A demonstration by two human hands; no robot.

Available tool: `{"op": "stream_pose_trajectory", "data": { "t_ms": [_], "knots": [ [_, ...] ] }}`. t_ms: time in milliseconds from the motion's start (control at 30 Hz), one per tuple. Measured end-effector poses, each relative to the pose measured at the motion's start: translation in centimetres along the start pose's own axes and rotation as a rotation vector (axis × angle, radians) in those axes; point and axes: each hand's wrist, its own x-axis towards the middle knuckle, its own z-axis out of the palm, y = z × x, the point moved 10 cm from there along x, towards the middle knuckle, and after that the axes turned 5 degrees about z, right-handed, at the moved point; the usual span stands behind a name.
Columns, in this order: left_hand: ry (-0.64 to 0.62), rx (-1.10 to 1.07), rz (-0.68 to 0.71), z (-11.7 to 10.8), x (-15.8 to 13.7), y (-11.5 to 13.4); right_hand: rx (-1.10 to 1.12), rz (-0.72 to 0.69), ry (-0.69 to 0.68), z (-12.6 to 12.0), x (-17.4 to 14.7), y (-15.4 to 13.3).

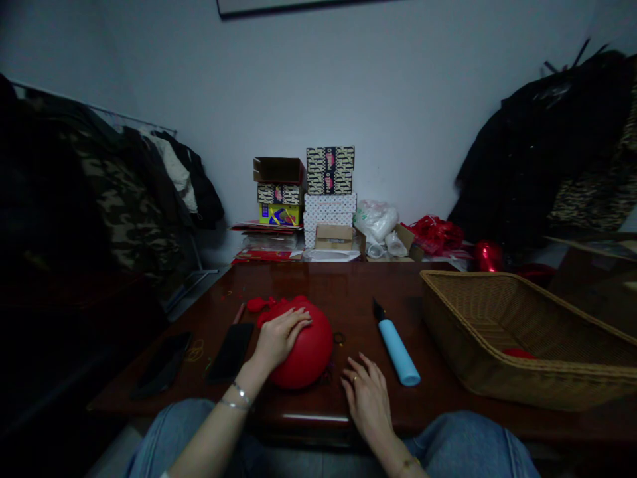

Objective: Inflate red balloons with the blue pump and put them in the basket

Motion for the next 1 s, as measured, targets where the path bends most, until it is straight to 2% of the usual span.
{"op": "stream_pose_trajectory", "data": {
  "t_ms": [267,467,700,1000],
  "knots": [
    [0.006,-0.010,0.017,0.0,0.0,0.2,0.019,0.021,-0.084,2.1,-0.5,0.3],
    [0.002,-0.007,0.018,0.1,0.0,0.3,0.074,0.037,-0.111,2.5,-0.2,0.2],
    [0.002,0.002,0.028,0.1,0.0,0.5,0.177,0.039,-0.078,2.1,-0.3,-0.3],
    [0.013,0.009,0.022,0.0,0.0,0.4,0.350,0.085,0.012,1.5,-0.3,0.4]
  ]
}}
